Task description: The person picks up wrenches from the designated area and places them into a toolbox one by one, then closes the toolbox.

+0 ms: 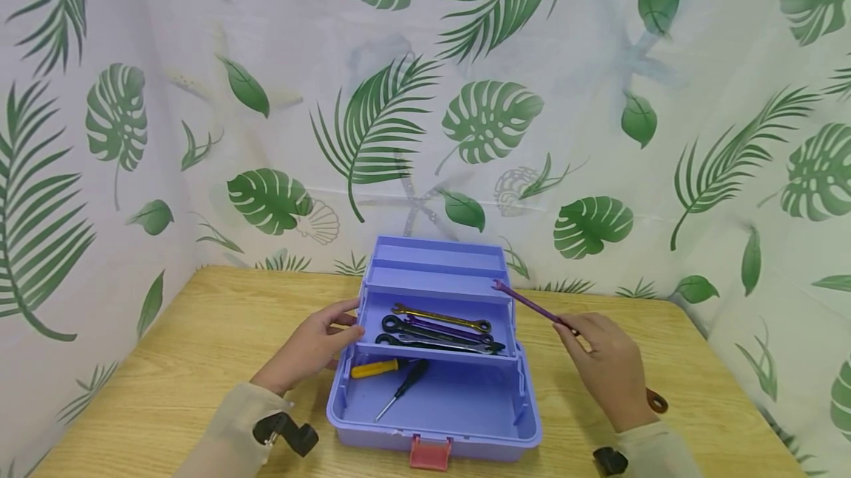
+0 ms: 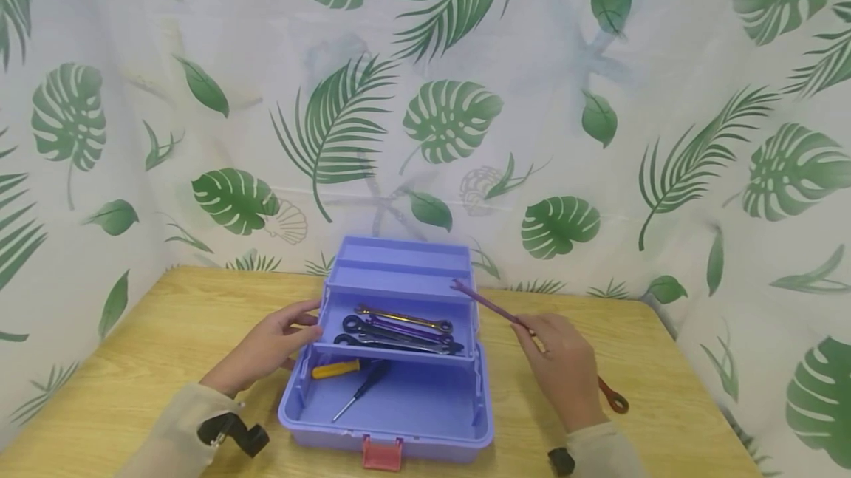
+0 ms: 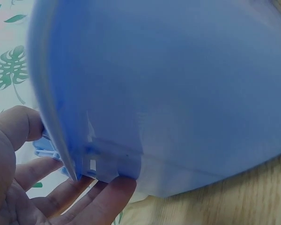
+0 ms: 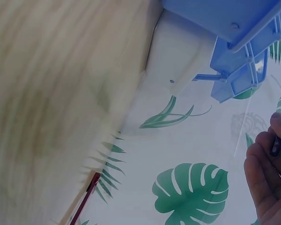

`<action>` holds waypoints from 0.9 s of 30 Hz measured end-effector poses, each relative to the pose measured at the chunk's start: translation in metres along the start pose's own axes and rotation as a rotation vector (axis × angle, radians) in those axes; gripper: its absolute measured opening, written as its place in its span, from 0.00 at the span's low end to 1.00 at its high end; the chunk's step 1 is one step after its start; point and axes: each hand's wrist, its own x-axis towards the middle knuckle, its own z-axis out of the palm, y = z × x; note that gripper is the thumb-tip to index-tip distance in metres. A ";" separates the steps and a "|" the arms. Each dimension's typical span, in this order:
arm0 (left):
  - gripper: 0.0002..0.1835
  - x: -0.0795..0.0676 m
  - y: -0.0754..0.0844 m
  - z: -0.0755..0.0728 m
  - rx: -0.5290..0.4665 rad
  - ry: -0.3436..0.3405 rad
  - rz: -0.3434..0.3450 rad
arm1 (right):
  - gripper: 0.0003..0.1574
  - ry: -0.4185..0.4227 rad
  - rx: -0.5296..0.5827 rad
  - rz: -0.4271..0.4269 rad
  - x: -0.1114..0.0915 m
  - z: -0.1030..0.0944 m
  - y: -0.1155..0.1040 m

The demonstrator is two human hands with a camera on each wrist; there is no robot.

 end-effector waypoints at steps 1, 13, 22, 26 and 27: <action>0.30 0.000 0.000 -0.001 0.000 0.000 0.000 | 0.14 0.005 0.010 -0.010 0.001 0.001 -0.001; 0.30 0.000 0.000 -0.003 -0.017 -0.010 0.001 | 0.26 -0.053 0.064 -0.077 0.005 0.003 -0.013; 0.30 0.002 -0.003 -0.001 0.000 -0.004 -0.006 | 0.26 -0.096 0.042 -0.159 0.005 0.019 -0.026; 0.30 0.003 -0.004 -0.001 -0.003 0.001 -0.014 | 0.12 -0.132 0.043 -0.235 0.019 0.024 -0.038; 0.29 0.003 -0.004 -0.001 -0.005 0.005 -0.021 | 0.13 -0.146 0.040 -0.248 0.023 0.026 -0.041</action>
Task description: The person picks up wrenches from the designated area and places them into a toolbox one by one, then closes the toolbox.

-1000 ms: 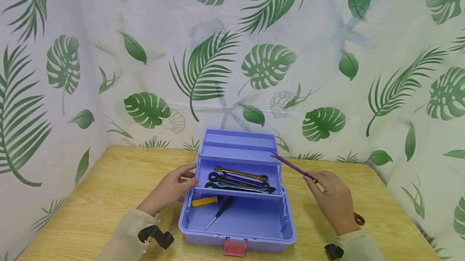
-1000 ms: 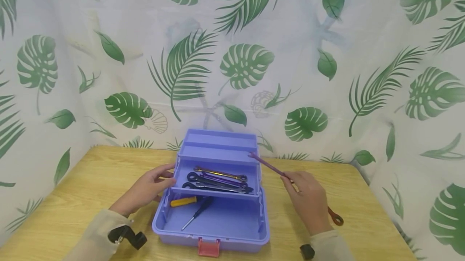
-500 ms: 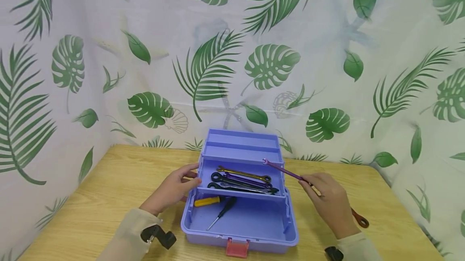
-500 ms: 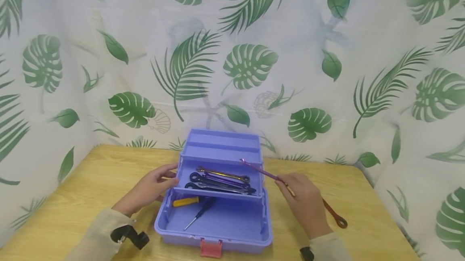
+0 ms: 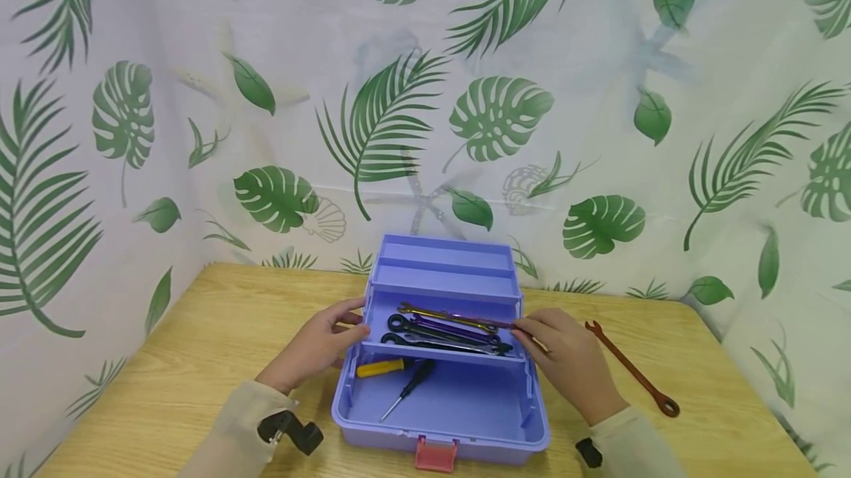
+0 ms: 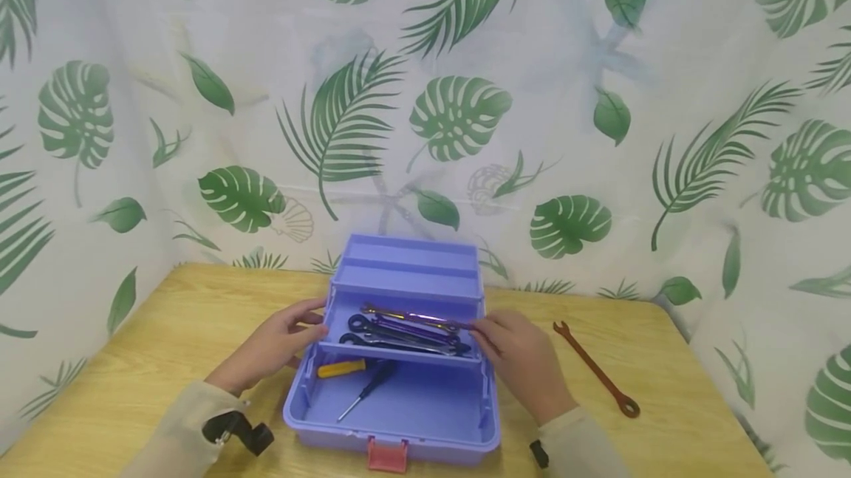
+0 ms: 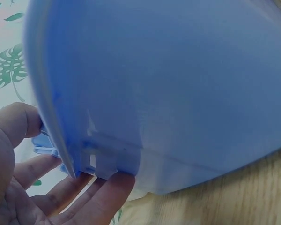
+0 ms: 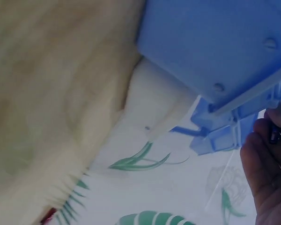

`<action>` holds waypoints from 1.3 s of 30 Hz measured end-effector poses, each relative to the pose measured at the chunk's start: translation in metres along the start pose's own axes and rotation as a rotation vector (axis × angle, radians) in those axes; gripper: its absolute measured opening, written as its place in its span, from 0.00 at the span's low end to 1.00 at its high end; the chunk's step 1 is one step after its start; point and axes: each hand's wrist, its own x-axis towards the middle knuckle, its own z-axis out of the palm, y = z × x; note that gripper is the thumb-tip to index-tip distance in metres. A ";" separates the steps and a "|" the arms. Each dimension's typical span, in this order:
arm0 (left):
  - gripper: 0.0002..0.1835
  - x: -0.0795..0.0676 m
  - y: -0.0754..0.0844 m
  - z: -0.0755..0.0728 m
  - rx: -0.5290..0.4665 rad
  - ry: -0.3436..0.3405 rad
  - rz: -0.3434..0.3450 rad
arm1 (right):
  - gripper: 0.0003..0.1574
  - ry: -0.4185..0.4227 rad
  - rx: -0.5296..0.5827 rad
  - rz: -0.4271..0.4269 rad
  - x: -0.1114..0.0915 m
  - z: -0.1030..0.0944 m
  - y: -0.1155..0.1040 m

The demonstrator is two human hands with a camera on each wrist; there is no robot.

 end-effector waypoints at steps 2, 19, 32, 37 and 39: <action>0.29 0.000 0.000 0.000 -0.002 0.001 -0.001 | 0.14 -0.038 0.005 -0.011 0.009 0.001 -0.004; 0.30 -0.001 -0.001 0.000 -0.003 0.000 0.007 | 0.10 -0.478 0.138 0.234 0.050 0.010 -0.018; 0.30 0.001 -0.003 0.001 -0.002 0.006 0.000 | 0.10 -0.561 0.219 0.206 0.049 0.006 -0.015; 0.30 0.001 -0.002 0.000 -0.002 -0.004 0.006 | 0.10 -0.471 0.213 0.196 0.042 -0.001 -0.015; 0.30 0.001 -0.002 0.000 0.003 -0.005 0.012 | 0.09 -0.402 0.225 0.213 0.037 -0.006 -0.014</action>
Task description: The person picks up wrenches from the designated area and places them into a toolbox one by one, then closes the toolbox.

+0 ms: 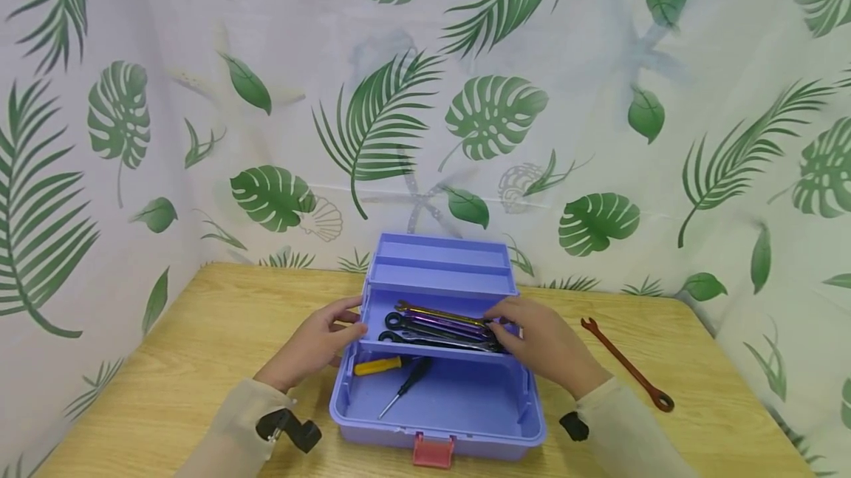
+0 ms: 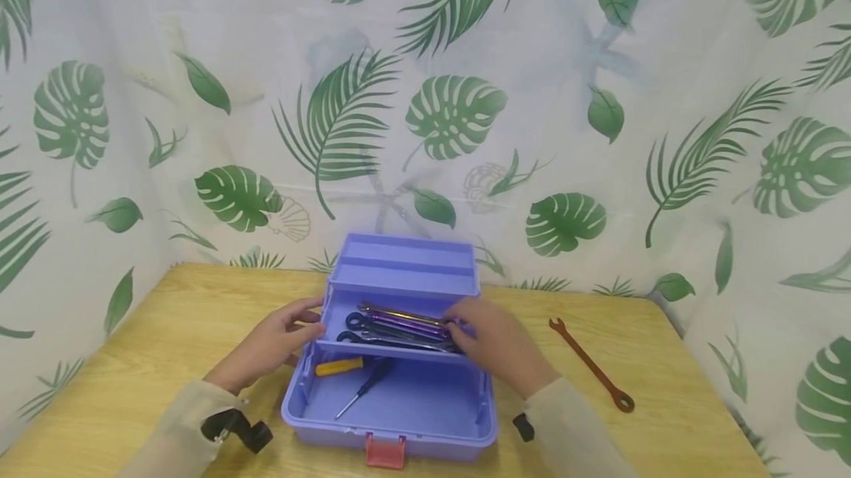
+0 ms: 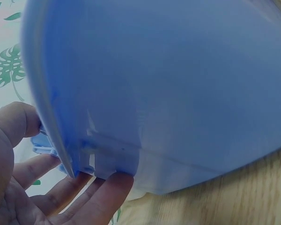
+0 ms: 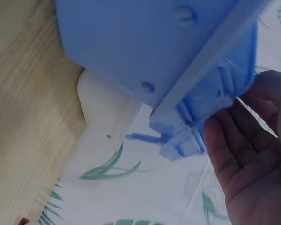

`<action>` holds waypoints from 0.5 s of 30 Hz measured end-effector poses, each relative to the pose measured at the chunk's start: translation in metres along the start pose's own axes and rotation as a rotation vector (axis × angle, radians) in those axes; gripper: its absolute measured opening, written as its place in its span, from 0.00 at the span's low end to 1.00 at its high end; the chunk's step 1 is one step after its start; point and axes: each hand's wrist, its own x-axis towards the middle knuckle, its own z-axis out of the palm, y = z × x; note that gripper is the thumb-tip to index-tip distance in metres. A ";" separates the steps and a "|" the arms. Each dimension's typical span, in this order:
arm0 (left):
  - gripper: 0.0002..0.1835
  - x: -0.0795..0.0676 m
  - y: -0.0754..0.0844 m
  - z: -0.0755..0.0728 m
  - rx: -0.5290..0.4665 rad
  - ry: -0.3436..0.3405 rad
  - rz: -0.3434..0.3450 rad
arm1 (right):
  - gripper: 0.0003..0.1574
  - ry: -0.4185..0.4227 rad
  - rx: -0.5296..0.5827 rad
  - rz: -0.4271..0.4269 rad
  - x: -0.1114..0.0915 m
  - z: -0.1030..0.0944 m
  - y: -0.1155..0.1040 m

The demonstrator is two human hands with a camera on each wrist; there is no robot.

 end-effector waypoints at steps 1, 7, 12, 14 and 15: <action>0.30 0.000 0.000 0.000 0.001 0.003 -0.002 | 0.08 0.041 0.010 0.007 -0.004 -0.002 0.002; 0.30 0.000 0.001 0.000 0.005 -0.005 -0.004 | 0.09 0.310 0.002 0.076 -0.034 -0.009 0.026; 0.31 -0.001 0.003 -0.002 0.009 -0.014 0.006 | 0.12 0.308 -0.034 0.271 -0.057 -0.022 0.051; 0.31 -0.002 0.004 -0.003 0.008 -0.017 0.007 | 0.15 0.240 -0.050 0.380 -0.064 -0.028 0.062; 0.31 -0.002 0.004 -0.003 0.007 -0.017 0.007 | 0.16 0.202 -0.054 0.431 -0.068 -0.030 0.067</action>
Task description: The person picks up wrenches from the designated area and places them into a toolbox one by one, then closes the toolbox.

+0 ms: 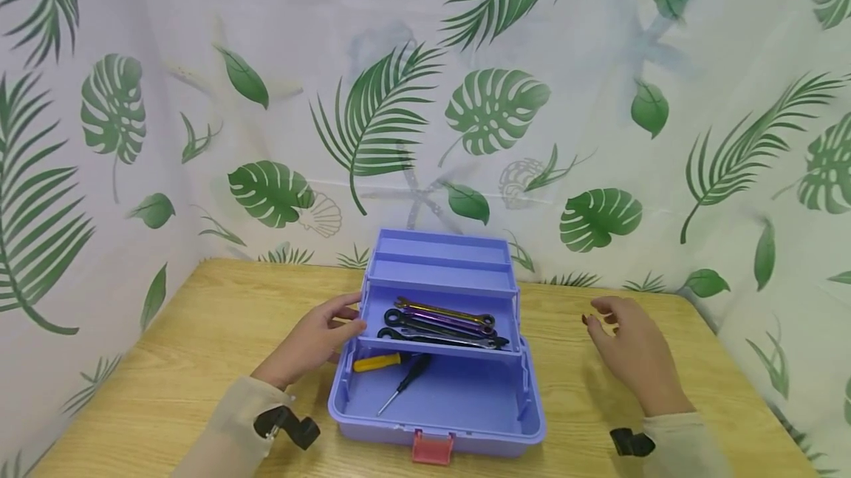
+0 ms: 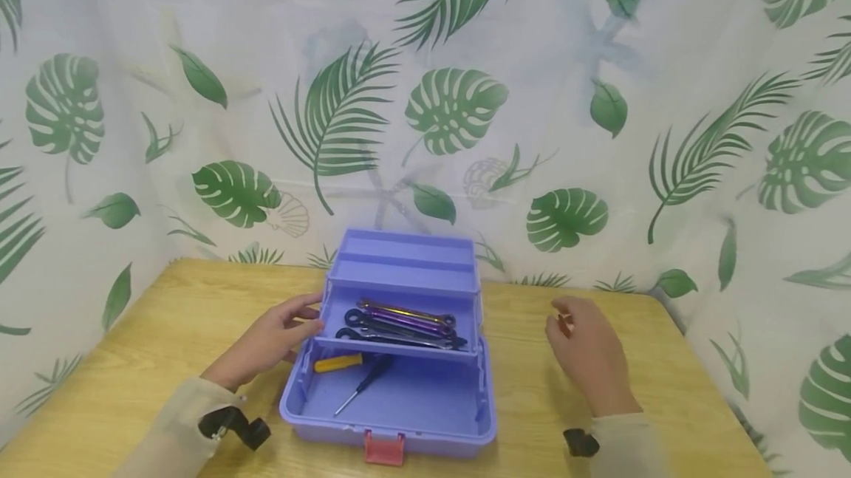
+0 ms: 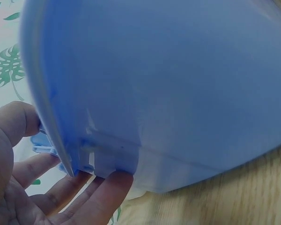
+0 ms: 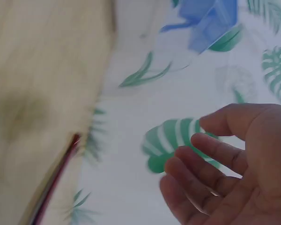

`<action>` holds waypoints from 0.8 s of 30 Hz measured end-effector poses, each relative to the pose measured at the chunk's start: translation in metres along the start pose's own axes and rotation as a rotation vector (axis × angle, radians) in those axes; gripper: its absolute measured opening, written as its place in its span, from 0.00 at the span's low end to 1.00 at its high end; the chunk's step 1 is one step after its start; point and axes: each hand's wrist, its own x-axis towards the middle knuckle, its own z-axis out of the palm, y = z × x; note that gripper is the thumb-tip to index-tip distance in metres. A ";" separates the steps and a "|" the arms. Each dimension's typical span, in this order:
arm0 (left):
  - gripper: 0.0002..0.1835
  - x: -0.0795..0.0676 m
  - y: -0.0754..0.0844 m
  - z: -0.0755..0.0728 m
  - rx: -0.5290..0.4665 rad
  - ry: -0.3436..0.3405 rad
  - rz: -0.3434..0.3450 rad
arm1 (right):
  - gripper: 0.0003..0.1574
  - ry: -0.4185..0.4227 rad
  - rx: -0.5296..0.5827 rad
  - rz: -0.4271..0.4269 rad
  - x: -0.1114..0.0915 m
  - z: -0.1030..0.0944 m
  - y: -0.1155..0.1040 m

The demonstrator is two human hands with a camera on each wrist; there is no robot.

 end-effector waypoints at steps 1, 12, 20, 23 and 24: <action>0.31 0.000 0.001 0.000 0.000 -0.001 0.002 | 0.17 -0.034 -0.021 0.039 0.000 -0.002 0.006; 0.31 -0.002 0.002 0.001 -0.021 -0.003 -0.001 | 0.22 -0.503 -0.270 0.366 -0.009 -0.008 0.051; 0.31 -0.004 0.001 0.003 -0.032 -0.004 0.005 | 0.16 -0.559 -0.233 0.464 -0.013 -0.007 0.060; 0.31 -0.003 0.001 0.004 -0.027 -0.007 0.006 | 0.13 -0.556 -0.223 0.464 -0.014 -0.006 0.062; 0.31 -0.003 0.002 0.004 -0.025 -0.007 0.007 | 0.12 -0.552 -0.217 0.460 -0.014 -0.006 0.062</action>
